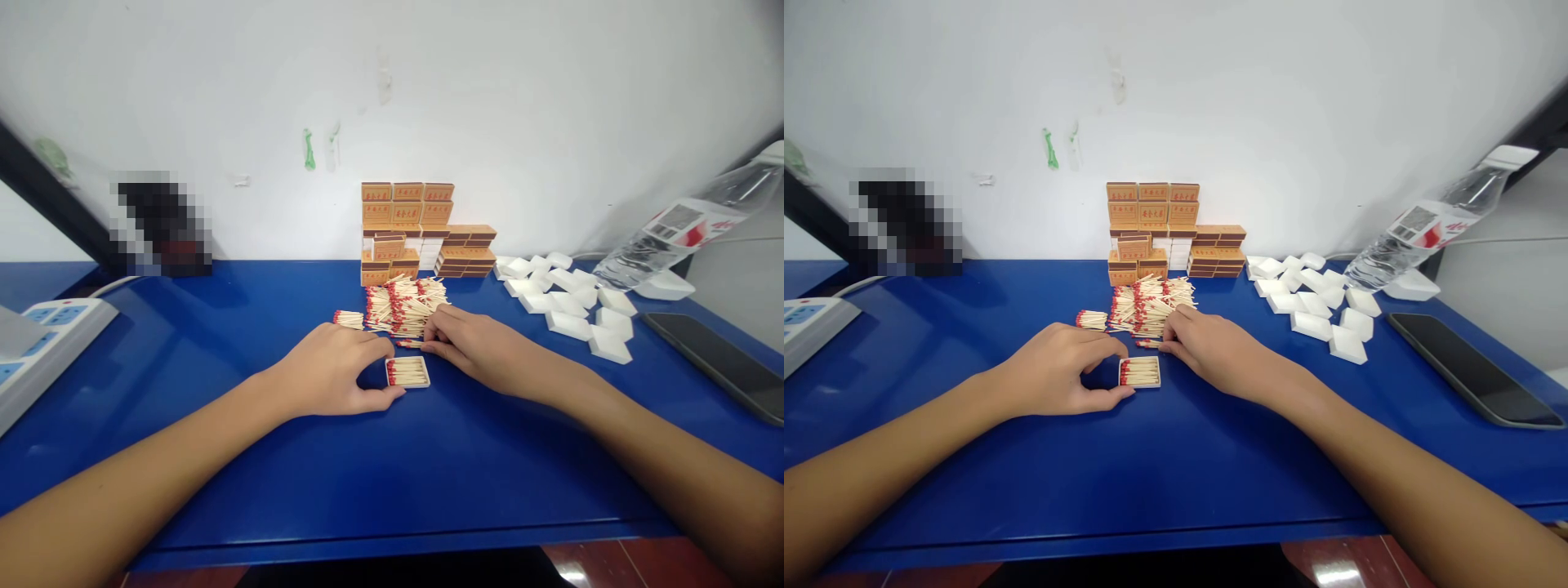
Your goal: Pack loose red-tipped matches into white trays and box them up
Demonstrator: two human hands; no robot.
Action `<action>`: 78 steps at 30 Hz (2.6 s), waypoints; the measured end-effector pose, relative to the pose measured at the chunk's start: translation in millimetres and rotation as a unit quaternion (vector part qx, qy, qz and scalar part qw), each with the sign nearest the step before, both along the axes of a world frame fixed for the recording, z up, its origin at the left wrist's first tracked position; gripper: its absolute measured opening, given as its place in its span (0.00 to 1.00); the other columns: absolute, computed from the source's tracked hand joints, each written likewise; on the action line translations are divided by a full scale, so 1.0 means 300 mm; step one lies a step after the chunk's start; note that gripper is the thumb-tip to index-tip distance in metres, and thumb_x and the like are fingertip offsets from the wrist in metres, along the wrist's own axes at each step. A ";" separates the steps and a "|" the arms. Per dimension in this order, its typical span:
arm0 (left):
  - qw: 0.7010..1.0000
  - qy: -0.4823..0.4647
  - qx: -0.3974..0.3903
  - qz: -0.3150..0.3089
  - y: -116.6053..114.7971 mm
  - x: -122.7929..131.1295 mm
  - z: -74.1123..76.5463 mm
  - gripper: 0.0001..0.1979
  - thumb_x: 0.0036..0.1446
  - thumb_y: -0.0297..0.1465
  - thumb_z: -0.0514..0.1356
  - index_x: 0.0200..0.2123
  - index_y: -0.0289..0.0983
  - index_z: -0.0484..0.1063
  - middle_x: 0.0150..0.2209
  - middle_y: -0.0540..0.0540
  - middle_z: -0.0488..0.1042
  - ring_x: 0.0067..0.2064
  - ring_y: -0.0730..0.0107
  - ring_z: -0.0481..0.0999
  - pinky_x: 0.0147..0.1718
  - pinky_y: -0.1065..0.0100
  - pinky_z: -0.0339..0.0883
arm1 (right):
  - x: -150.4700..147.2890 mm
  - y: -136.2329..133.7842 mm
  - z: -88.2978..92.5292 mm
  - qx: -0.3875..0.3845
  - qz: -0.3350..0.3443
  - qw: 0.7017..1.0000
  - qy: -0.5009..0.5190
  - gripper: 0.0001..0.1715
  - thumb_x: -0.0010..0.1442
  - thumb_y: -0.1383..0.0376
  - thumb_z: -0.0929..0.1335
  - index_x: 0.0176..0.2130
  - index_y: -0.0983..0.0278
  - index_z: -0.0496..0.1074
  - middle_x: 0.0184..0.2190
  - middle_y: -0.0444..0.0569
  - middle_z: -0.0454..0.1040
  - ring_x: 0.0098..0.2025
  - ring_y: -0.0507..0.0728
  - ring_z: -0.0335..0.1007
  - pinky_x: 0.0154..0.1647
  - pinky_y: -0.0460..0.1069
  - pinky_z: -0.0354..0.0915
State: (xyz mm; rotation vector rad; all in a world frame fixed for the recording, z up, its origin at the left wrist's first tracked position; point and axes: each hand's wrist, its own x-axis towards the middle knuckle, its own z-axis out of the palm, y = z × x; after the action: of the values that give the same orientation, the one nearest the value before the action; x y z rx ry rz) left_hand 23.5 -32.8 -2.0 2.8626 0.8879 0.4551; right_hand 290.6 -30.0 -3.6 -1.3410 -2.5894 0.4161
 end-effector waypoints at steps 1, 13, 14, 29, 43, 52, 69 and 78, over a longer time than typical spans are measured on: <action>1.000 0.000 0.001 -0.001 -0.001 0.000 0.000 0.16 0.63 0.45 0.64 0.42 0.37 0.79 0.32 0.51 0.81 0.31 0.69 0.78 0.30 0.66 0.61 | 0.002 0.001 0.002 0.002 -0.003 1.000 -0.003 0.12 0.76 0.58 0.62 0.40 0.61 0.67 0.40 0.51 0.73 0.38 0.58 0.70 0.38 0.51 0.62; 1.000 -0.004 0.002 0.023 0.009 -0.005 0.004 0.16 0.62 0.45 0.64 0.41 0.38 0.79 0.27 0.51 0.78 0.27 0.70 0.75 0.28 0.68 0.59 | -0.012 -0.037 0.069 -0.003 0.016 0.998 0.057 0.12 0.75 0.58 0.63 0.38 0.61 0.66 0.37 0.49 0.74 0.35 0.57 0.70 0.34 0.50 0.62; 1.000 -0.004 0.000 0.024 0.009 -0.005 0.005 0.17 0.62 0.45 0.64 0.41 0.37 0.79 0.27 0.51 0.77 0.27 0.70 0.74 0.28 0.68 0.59 | -0.018 -0.043 0.067 -0.004 0.026 0.998 0.058 0.11 0.75 0.59 0.63 0.39 0.61 0.67 0.37 0.49 0.74 0.35 0.57 0.70 0.35 0.50 0.62; 1.000 0.004 -0.012 0.022 0.001 0.001 0.013 0.17 0.62 0.45 0.63 0.42 0.38 0.79 0.28 0.51 0.77 0.27 0.70 0.74 0.28 0.69 0.60 | -0.038 -0.056 0.053 0.022 0.052 0.998 0.020 0.09 0.74 0.63 0.63 0.40 0.62 0.67 0.41 0.52 0.75 0.36 0.57 0.71 0.36 0.51 0.64; 0.999 0.004 -0.021 0.027 0.001 0.002 0.013 0.17 0.62 0.46 0.64 0.41 0.37 0.79 0.28 0.50 0.78 0.28 0.69 0.75 0.28 0.68 0.60 | -0.052 -0.063 0.039 0.006 0.066 0.997 0.031 0.10 0.76 0.62 0.62 0.41 0.62 0.68 0.42 0.51 0.75 0.39 0.58 0.72 0.39 0.52 0.64; 1.000 0.004 -0.004 0.013 0.005 0.000 0.014 0.16 0.62 0.45 0.64 0.42 0.37 0.78 0.28 0.51 0.78 0.27 0.70 0.75 0.28 0.68 0.61 | -0.038 -0.057 0.046 0.029 0.050 0.998 0.005 0.08 0.75 0.64 0.62 0.41 0.62 0.66 0.43 0.52 0.74 0.36 0.57 0.71 0.36 0.51 0.63; 1.000 0.008 -0.013 0.019 0.002 -0.001 0.016 0.16 0.63 0.45 0.64 0.42 0.38 0.78 0.29 0.50 0.78 0.29 0.69 0.76 0.29 0.68 0.62 | -0.058 -0.062 0.038 0.022 0.036 0.999 -0.002 0.09 0.75 0.64 0.61 0.40 0.62 0.67 0.41 0.52 0.75 0.36 0.57 0.72 0.37 0.51 0.63; 0.999 0.010 -0.021 0.025 0.000 0.000 0.016 0.17 0.62 0.46 0.63 0.42 0.38 0.79 0.30 0.49 0.79 0.30 0.68 0.77 0.30 0.68 0.63 | -0.051 -0.061 0.028 0.019 0.055 0.998 0.015 0.10 0.75 0.62 0.62 0.40 0.61 0.67 0.42 0.52 0.75 0.37 0.57 0.71 0.37 0.52 0.63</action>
State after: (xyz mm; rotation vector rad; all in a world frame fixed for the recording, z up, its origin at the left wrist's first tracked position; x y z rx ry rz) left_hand 23.3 -32.9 2.9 2.8177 0.9625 0.4074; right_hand 275.3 -48.1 4.7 -1.1740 -2.6404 0.3980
